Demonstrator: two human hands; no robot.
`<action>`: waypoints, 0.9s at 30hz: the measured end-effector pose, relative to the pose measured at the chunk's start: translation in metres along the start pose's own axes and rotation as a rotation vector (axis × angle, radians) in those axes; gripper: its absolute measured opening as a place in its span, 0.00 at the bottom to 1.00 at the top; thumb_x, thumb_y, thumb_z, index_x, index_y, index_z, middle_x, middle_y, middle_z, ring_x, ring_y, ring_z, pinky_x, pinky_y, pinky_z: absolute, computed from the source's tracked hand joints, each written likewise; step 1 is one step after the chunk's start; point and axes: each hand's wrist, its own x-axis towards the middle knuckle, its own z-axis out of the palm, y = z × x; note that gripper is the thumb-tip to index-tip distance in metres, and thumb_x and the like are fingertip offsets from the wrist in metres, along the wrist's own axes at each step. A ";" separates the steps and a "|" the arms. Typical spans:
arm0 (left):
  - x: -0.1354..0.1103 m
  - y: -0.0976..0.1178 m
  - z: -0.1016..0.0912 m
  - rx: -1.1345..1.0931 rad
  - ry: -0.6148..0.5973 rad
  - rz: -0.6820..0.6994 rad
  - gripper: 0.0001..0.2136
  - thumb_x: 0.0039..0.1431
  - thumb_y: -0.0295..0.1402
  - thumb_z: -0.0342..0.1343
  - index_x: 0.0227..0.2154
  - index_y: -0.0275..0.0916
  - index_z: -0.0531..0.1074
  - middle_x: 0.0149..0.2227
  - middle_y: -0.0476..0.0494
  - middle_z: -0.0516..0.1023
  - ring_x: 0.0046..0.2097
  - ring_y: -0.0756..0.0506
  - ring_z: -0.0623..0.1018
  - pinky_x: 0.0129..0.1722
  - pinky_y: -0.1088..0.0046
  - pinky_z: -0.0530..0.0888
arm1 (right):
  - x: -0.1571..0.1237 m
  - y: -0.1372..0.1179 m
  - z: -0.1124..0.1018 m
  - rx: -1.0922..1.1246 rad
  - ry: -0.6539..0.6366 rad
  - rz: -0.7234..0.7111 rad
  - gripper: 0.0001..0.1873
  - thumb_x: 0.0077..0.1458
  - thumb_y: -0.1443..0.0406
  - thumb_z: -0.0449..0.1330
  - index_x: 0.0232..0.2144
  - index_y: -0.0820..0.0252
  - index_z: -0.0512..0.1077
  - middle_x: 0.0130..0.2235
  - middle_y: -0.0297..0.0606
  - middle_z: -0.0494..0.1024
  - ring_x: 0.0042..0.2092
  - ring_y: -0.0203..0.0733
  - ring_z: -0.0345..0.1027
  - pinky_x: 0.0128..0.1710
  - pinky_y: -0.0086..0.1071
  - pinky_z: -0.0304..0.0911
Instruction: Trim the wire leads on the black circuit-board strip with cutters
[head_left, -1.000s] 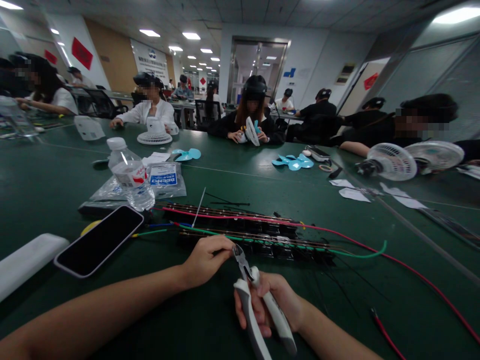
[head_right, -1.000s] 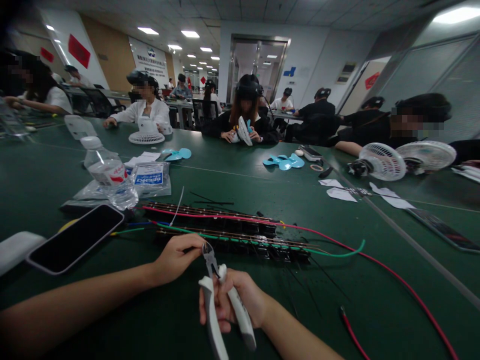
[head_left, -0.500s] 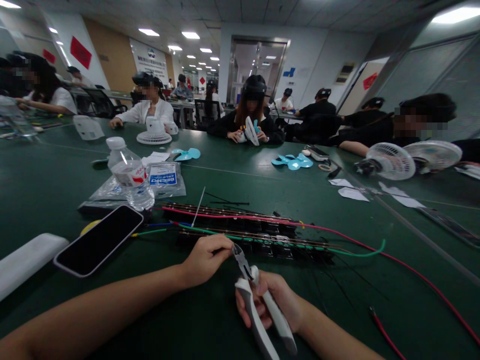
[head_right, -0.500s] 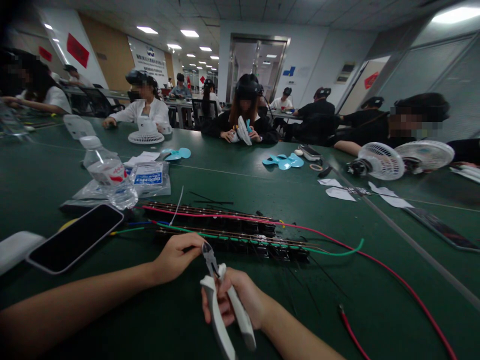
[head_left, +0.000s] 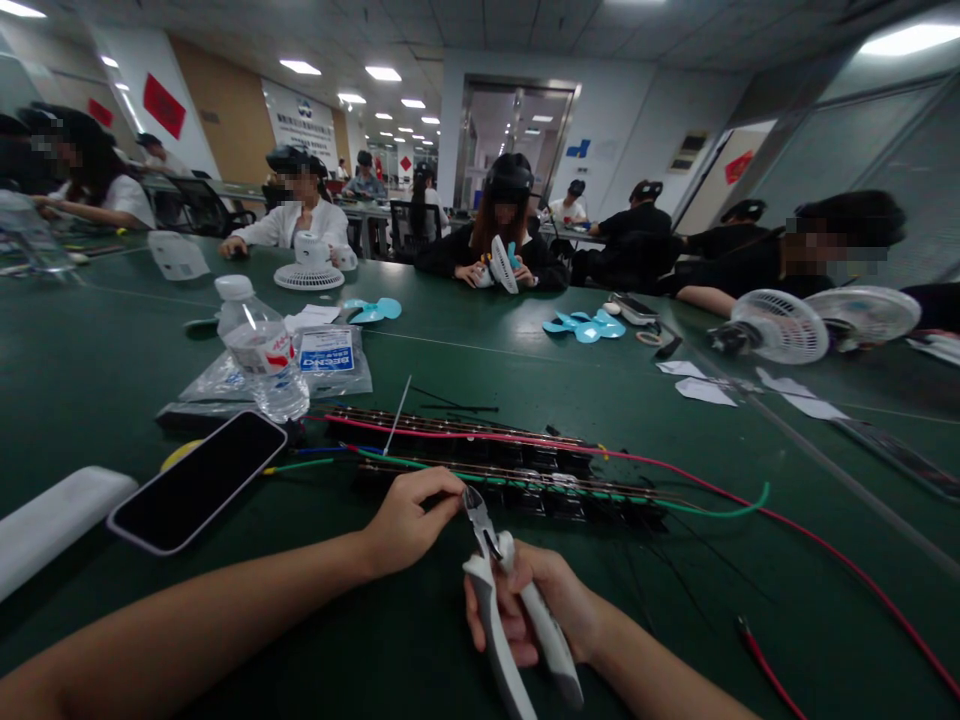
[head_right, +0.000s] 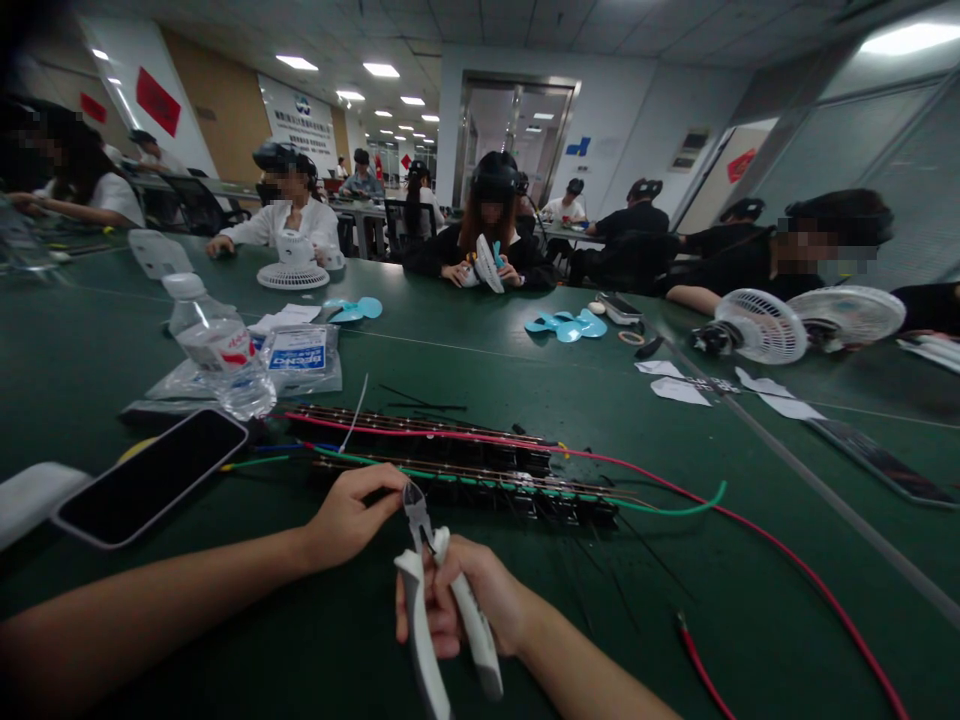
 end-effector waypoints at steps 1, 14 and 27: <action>0.000 -0.001 0.000 0.006 0.004 -0.009 0.05 0.56 0.23 0.52 0.30 0.34 0.73 0.30 0.44 0.76 0.33 0.49 0.74 0.34 0.73 0.71 | 0.000 0.000 0.000 -0.004 -0.013 -0.001 0.18 0.33 0.65 0.47 0.25 0.72 0.70 0.26 0.50 0.75 0.15 0.29 0.49 0.12 0.24 0.44; 0.001 -0.003 -0.001 -0.002 0.002 0.000 0.05 0.56 0.24 0.52 0.30 0.34 0.73 0.30 0.43 0.76 0.33 0.49 0.75 0.35 0.72 0.72 | -0.003 0.001 0.000 0.014 0.040 0.060 0.15 0.34 0.65 0.48 0.23 0.71 0.68 0.22 0.46 0.72 0.16 0.27 0.42 0.11 0.22 0.36; 0.001 -0.005 0.000 -0.037 -0.010 -0.006 0.06 0.57 0.25 0.51 0.31 0.34 0.74 0.31 0.43 0.77 0.34 0.48 0.76 0.36 0.71 0.73 | -0.002 0.003 -0.002 0.031 -0.065 -0.020 0.23 0.36 0.63 0.48 0.31 0.77 0.70 0.27 0.53 0.75 0.17 0.32 0.56 0.13 0.25 0.54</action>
